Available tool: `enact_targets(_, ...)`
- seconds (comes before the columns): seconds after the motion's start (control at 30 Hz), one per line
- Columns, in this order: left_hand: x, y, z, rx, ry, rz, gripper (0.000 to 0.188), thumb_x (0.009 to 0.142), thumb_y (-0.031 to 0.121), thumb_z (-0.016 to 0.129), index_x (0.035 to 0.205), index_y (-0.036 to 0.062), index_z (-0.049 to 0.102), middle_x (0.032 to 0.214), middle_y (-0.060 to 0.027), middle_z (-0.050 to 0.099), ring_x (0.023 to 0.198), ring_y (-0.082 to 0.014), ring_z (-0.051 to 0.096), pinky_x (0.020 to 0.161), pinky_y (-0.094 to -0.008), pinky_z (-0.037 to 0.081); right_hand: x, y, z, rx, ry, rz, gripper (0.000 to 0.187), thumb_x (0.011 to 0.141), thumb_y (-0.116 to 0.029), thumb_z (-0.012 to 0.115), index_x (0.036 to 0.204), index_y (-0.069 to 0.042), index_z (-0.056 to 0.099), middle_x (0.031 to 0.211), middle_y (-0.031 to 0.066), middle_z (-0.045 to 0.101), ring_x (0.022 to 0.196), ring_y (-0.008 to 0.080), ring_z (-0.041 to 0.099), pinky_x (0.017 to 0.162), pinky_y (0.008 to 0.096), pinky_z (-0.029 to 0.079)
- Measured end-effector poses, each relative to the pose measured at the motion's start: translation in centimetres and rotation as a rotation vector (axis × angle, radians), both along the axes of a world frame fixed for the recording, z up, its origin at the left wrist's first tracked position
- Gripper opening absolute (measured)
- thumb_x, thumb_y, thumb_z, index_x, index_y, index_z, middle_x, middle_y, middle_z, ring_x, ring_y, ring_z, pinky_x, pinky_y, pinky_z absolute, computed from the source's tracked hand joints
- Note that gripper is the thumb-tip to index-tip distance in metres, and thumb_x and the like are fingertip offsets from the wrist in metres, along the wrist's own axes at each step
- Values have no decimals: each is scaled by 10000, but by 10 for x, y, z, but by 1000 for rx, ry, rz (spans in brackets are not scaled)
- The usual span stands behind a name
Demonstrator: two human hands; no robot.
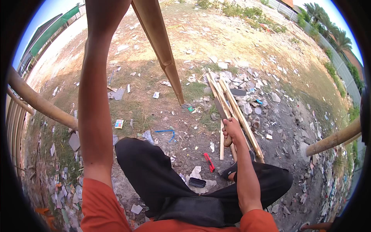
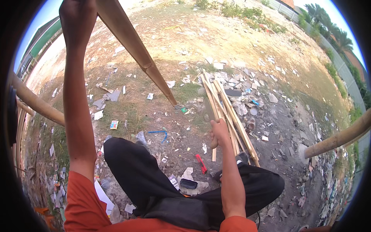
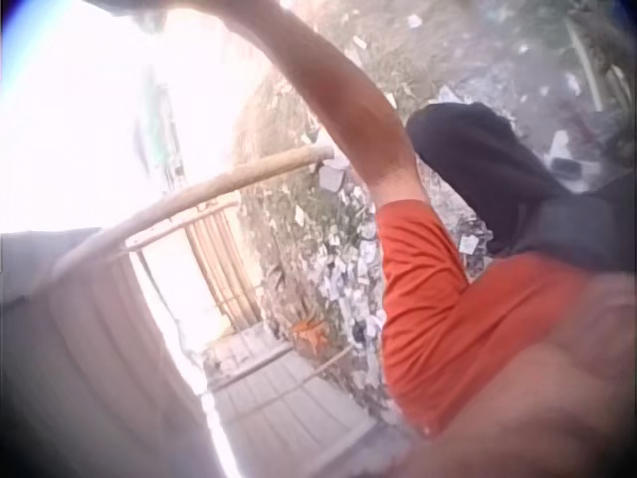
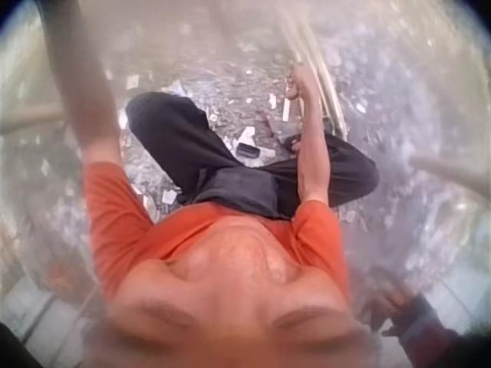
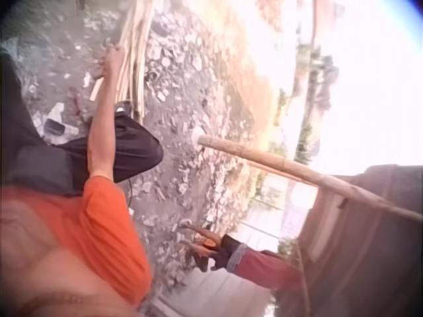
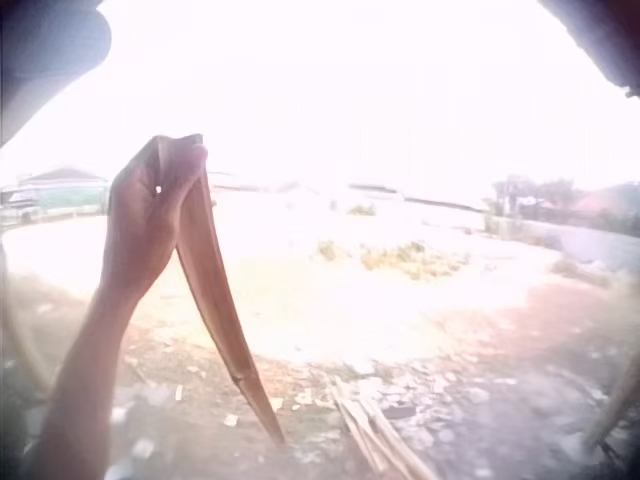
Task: The person sits cross-legged on the ground and uses a red utility knife to shave and sharpen the end of a long bamboo stick. They rotate the stick and scrape the surface to create a pointed tip.
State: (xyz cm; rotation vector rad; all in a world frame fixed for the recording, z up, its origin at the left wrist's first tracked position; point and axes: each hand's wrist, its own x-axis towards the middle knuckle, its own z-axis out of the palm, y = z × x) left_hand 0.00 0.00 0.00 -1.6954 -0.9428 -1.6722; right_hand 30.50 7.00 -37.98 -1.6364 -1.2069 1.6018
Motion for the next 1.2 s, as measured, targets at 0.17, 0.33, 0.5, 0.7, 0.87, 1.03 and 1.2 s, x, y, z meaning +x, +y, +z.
enact_targets(0.17, 20, 11, 12, -76, -7, -121, 357, 892, 313, 590, 1054, -5, 574, 899, -92, 649, 816, -153, 641, 615, -259, 543, -13, -47, 186, 520, 222, -53, 184, 963, -229, 428, 1034, -61, 450, 581, 72, 539, 372, 76, 430, 307, 233, 298)
enact_targets(0.33, 44, 10, 33, -580, 71, 4, 404, 900, 268, 575, 1262, 106, 496, 926, -135, 680, 506, -160, 633, 489, -253, 512, -21, -101, 299, 947, 355, -9, 205, 981, -233, 407, 1062, -55, 468, 574, 65, 554, 355, 55, 427, 302, 217, 271)
enact_targets(0.5, 45, 17, 50, -544, 183, 30, 325, 830, 242, 665, 1078, 38, 620, 773, -82, 681, 523, -122, 628, 511, -251, 513, -40, -122, 364, 1265, 263, 0, 257, 983, -253, 408, 1112, -55, 509, 580, 65, 540, 330, 42, 396, 297, 191, 263)
enact_targets(0.7, 63, 7, 43, -612, 98, 39, 248, 772, 267, 719, 808, 22, 700, 679, -60, 669, 563, -110, 640, 535, -248, 508, -54, -112, 371, 1274, -102, 34, 257, 963, -240, 430, 1053, -45, 571, 514, 21, 518, 358, 66, 457, 333, 249, 335)
enact_targets(0.87, 64, 9, 40, -557, 183, 104, 255, 792, 240, 699, 881, 1, 698, 699, -89, 678, 572, -125, 644, 537, -263, 507, -53, -116, 379, 1429, -65, 3, 246, 966, -228, 434, 1052, -44, 573, 510, 13, 508, 355, 52, 443, 319, 233, 312)
enact_targets(1.03, 60, 5, 36, -477, 194, 62, 275, 796, 240, 694, 932, 1, 685, 737, -110, 684, 593, -148, 658, 542, -276, 518, -67, -116, 389, 1579, -39, -155, 198, 958, -184, 439, 967, -27, 559, 487, 77, 505, 369, 151, 487, 339, 291, 331)
enact_targets(1.2, 68, -10, 34, -518, 177, 57, 281, 795, 242, 687, 936, -1, 677, 752, -124, 683, 635, -178, 670, 575, -295, 527, -77, -118, 379, 1530, -269, -49, 183, 938, -104, 420, 889, 44, 517, 492, 190, 529, 457, 331, 589, 397, 404, 425)
